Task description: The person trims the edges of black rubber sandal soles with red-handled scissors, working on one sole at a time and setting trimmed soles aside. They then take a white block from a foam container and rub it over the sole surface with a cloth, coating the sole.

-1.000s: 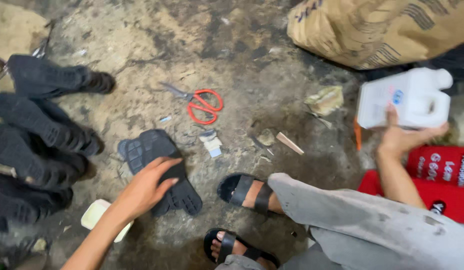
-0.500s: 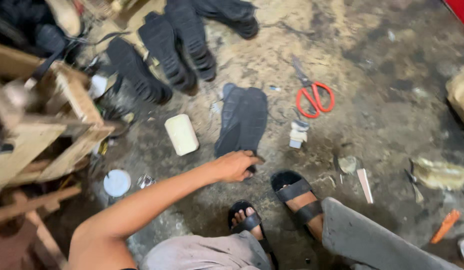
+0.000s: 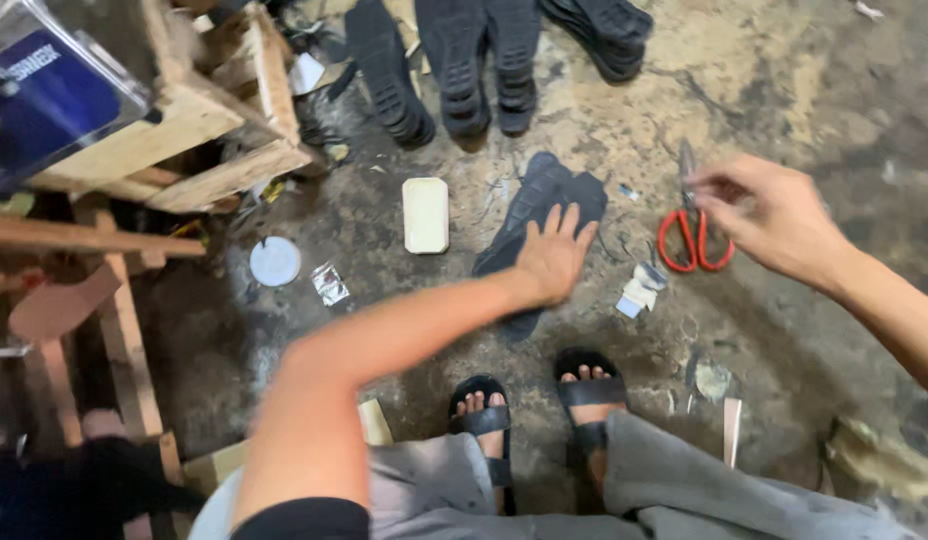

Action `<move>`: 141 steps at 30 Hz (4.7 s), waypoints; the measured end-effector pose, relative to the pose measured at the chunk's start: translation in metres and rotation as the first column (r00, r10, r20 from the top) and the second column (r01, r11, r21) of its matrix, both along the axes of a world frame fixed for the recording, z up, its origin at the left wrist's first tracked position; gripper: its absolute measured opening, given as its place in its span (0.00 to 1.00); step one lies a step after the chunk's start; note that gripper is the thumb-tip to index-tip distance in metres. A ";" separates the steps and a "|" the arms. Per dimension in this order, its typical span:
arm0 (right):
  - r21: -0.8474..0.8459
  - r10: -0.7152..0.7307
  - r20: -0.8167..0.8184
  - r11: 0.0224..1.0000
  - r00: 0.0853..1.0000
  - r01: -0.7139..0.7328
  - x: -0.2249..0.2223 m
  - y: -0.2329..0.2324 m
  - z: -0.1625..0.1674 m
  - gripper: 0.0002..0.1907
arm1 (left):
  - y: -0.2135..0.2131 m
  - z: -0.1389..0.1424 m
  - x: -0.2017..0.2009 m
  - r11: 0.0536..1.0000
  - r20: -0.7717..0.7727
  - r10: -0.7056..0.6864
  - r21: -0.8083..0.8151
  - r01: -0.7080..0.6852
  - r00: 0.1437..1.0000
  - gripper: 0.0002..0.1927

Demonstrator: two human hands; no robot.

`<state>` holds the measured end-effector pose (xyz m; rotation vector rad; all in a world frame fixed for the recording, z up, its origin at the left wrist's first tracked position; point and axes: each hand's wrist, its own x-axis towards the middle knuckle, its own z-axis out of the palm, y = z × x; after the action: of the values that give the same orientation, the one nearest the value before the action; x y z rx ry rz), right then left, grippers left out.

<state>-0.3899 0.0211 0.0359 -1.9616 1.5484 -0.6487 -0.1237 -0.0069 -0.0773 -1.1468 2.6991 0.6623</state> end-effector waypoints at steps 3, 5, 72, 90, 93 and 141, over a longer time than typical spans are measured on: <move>0.068 0.205 -0.195 0.978 0.959 -0.195 0.041 -0.050 -0.020 0.14 | 0.027 -0.007 0.000 0.970 -0.009 0.243 -0.020 -0.243 0.970 0.54; 0.183 0.248 -0.254 0.962 0.935 -0.205 0.057 -0.052 -0.052 0.13 | 0.035 -0.015 0.008 0.943 -0.034 0.331 -0.031 -0.332 0.943 0.57; -0.328 -0.133 -0.106 0.940 0.986 0.091 0.030 -0.140 -0.113 0.14 | -0.038 -0.029 -0.022 0.829 -0.623 0.432 -0.010 -0.559 0.652 0.38; -0.345 -0.111 -0.233 0.938 0.966 0.025 0.035 -0.146 -0.130 0.14 | 0.032 -0.037 0.046 0.689 -0.563 0.583 -0.039 -0.723 0.586 0.44; -0.343 -0.136 -0.254 0.938 0.958 0.042 0.037 -0.146 -0.129 0.15 | 0.025 -0.025 0.047 0.695 -0.650 0.565 0.043 -0.718 0.509 0.42; -0.293 -0.186 0.333 0.912 0.925 0.288 0.060 -0.093 -0.075 0.11 | 0.021 0.059 0.035 0.417 -0.166 0.903 0.555 0.720 -0.396 0.41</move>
<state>-0.3300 -0.0718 -0.0393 -1.8048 1.5762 -1.3294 -0.0884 0.0138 -0.0179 0.1310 -0.1674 -1.9301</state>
